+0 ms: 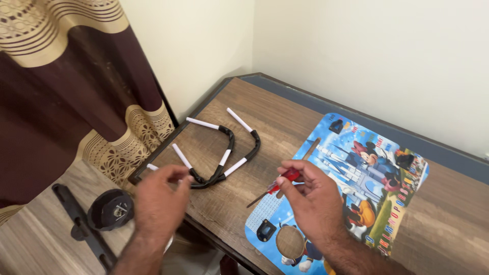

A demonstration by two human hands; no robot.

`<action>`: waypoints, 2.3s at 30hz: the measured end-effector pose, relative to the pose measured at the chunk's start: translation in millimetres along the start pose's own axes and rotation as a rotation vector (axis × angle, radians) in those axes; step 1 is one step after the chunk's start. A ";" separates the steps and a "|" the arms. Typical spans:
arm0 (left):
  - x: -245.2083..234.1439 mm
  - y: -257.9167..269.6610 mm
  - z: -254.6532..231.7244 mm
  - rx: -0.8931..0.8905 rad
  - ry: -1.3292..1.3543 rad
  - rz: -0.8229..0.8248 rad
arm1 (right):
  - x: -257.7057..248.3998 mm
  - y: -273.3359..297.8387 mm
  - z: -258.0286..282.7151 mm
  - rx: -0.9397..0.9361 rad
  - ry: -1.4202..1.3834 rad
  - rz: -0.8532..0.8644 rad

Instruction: The person assembles a small black plastic bracket onto a colorful children's play mat using a red-handled screwdriver. They repeatedly insert and tighten screws into the bracket, reposition the mat, and continue securing the bracket in place.

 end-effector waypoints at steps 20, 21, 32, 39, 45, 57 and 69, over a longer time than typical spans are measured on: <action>207.3 89.4 -29.5 0.112 -0.427 0.877 | -114.0 37.7 -44.1 0.124 0.011 -0.230; 210.6 89.8 -29.9 0.108 -0.447 0.864 | -116.4 39.4 -45.2 0.107 -0.015 -0.222; 205.2 94.9 -50.3 0.106 -0.463 0.793 | -165.3 59.9 -68.2 0.294 0.076 -0.379; 205.7 100.0 -71.1 0.142 -0.413 0.846 | -193.8 35.3 -75.0 0.222 0.092 -0.444; 214.3 94.7 -69.1 0.156 -0.439 0.868 | -232.6 5.5 -105.4 0.125 -0.060 -0.494; 229.0 88.1 -55.9 0.094 -0.537 0.949 | -341.7 -65.9 -200.6 0.371 -0.100 -0.637; 211.8 88.8 -56.2 -0.016 -0.567 1.003 | -379.9 -132.6 -206.5 0.585 0.360 -0.519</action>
Point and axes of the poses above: each hand's wrist, its own y-axis away from the middle knuckle, its own x-axis out of the palm, z = x × y, the point moved 9 cm from there along -y, towards the middle knuckle, and after that the axes turned 12 degrees about -y, right-handed, at the moved point
